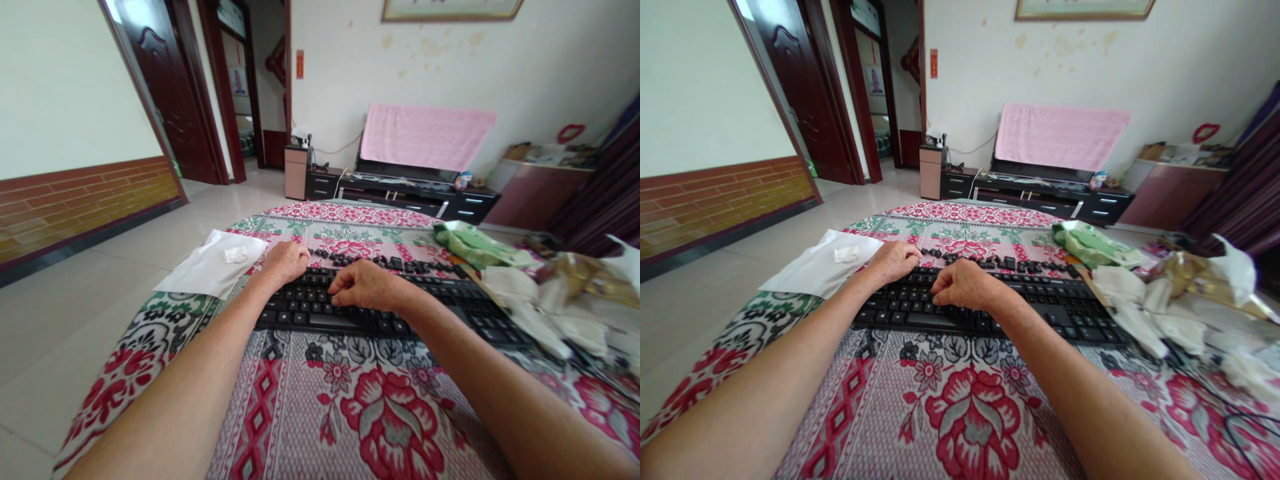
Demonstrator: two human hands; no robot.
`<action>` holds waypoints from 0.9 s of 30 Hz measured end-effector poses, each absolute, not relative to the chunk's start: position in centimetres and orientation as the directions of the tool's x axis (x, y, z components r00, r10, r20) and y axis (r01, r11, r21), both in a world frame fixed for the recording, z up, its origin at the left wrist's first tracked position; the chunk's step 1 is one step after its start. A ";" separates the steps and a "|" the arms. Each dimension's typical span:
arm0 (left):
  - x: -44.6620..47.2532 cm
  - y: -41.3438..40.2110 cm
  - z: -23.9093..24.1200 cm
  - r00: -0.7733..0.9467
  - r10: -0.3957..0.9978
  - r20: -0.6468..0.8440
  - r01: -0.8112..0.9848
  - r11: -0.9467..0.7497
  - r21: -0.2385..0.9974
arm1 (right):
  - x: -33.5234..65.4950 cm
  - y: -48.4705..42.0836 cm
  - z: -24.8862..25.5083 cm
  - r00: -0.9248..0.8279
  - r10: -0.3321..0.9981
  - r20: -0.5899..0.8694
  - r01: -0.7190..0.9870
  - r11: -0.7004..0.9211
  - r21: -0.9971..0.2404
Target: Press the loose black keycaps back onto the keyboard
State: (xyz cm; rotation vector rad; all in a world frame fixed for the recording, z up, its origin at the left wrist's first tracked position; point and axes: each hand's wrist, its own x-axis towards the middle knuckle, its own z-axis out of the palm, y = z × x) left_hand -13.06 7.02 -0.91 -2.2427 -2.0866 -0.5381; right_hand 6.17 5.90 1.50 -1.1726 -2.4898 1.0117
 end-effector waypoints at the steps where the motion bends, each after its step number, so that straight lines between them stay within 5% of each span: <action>1: -13.0 7.0 -0.9 0.040 0.962 0.270 0.973 -0.099 0.209 | 6.2 5.9 1.5 -0.655 0.747 -0.112 0.601 0.426 -0.676; 7: -13.0 7.0 -0.8 0.027 0.967 0.255 0.973 -0.084 0.213 | 6.2 5.9 1.4 -0.645 0.732 -0.218 0.579 0.283 -0.765; 27: -12.9 7.0 -0.7 0.031 0.969 0.243 0.971 -0.087 0.224 | 5.6 5.4 1.7 -0.592 0.774 -0.224 0.601 0.239 -0.763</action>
